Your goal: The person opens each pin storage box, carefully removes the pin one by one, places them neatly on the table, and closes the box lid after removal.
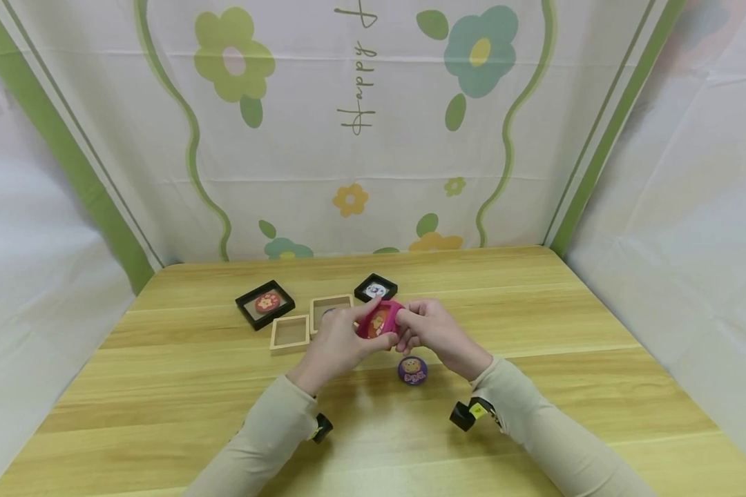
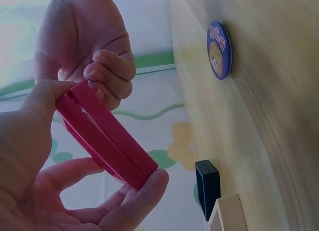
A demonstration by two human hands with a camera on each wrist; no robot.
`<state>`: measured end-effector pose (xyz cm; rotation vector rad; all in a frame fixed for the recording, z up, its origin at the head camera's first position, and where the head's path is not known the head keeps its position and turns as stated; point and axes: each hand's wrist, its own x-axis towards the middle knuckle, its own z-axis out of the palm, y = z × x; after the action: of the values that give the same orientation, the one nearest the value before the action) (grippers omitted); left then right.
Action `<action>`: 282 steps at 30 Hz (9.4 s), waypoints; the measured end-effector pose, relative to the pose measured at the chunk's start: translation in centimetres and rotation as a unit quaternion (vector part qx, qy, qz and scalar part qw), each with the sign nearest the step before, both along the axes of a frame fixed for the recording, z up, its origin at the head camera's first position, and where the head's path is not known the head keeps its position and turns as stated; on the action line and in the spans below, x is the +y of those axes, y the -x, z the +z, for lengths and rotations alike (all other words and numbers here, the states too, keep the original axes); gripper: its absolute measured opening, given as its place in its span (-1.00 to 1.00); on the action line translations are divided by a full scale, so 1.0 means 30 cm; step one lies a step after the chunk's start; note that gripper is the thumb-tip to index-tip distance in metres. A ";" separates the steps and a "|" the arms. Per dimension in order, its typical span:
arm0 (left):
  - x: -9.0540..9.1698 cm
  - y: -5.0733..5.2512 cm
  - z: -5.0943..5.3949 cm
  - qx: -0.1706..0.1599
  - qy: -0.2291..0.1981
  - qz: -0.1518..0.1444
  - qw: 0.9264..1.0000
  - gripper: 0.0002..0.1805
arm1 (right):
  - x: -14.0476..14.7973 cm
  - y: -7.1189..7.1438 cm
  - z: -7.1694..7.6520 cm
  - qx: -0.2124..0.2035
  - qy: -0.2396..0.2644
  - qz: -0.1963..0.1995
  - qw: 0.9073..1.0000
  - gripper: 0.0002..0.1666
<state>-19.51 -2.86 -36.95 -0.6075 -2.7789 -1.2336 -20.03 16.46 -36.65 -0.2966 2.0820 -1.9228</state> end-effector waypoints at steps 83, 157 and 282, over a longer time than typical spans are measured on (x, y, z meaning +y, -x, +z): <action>-0.024 -0.005 0.029 0.069 0.002 -0.004 0.998 -0.08 | 0.038 0.016 0.008 -0.066 0.101 0.067 0.990 -0.60; -0.032 -0.002 0.072 -0.039 -0.159 0.074 0.984 -0.23 | 0.020 0.002 0.010 -0.113 0.107 0.119 0.981 -0.75; 0.014 -0.016 0.042 -0.146 -0.231 0.086 0.958 -0.27 | -0.020 -0.036 0.005 0.346 -0.207 -0.011 0.915 -0.77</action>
<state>-19.02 -2.45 -35.68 -0.1550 -2.5227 -1.9704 -18.95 15.86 -36.51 -0.9672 2.8651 -1.4394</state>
